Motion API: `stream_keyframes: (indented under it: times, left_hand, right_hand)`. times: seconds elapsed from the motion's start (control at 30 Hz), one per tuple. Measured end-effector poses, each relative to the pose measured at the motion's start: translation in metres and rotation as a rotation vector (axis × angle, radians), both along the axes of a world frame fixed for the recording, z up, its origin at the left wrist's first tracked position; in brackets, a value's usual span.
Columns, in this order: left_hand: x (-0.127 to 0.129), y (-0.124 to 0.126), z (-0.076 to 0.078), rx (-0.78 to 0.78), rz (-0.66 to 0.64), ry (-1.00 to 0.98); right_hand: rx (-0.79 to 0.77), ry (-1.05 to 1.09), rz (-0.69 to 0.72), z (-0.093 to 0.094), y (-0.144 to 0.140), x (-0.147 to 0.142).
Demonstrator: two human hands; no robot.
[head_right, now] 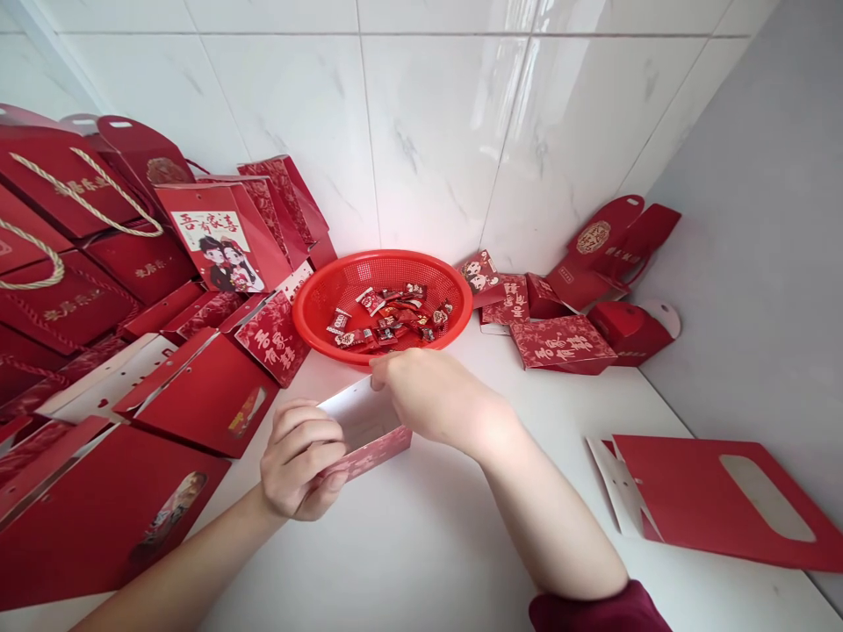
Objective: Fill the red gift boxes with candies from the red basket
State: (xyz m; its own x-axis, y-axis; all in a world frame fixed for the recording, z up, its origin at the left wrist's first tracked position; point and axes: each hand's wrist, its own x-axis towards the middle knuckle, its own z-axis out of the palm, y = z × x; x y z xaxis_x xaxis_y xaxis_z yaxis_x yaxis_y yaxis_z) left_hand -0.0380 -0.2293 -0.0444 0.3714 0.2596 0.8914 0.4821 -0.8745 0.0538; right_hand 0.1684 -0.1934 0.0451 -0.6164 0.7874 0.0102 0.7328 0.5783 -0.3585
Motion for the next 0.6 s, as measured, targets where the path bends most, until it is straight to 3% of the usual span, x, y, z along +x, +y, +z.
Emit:
stream_keyframes:
  times: [0.17,0.3,0.47,0.6]
  left_hand:
    - [-0.003,0.006,-0.009,0.035,0.153,0.024]
    - [-0.005,0.007,-0.006,0.068,0.301,0.062]
    - [-0.013,0.009,-0.001,-0.044,0.244,-0.026]
    - [-0.015,0.012,-0.001,-0.083,0.177,-0.136]
  right_hand:
    - [0.024,0.039,0.078,-0.005,-0.002,0.006]
    - [0.01,0.039,0.099,-0.006,-0.004,0.01]
    - [-0.016,0.016,0.1,-0.001,-0.003,0.013]
    - [-0.017,-0.045,0.021,0.003,-0.001,0.013]
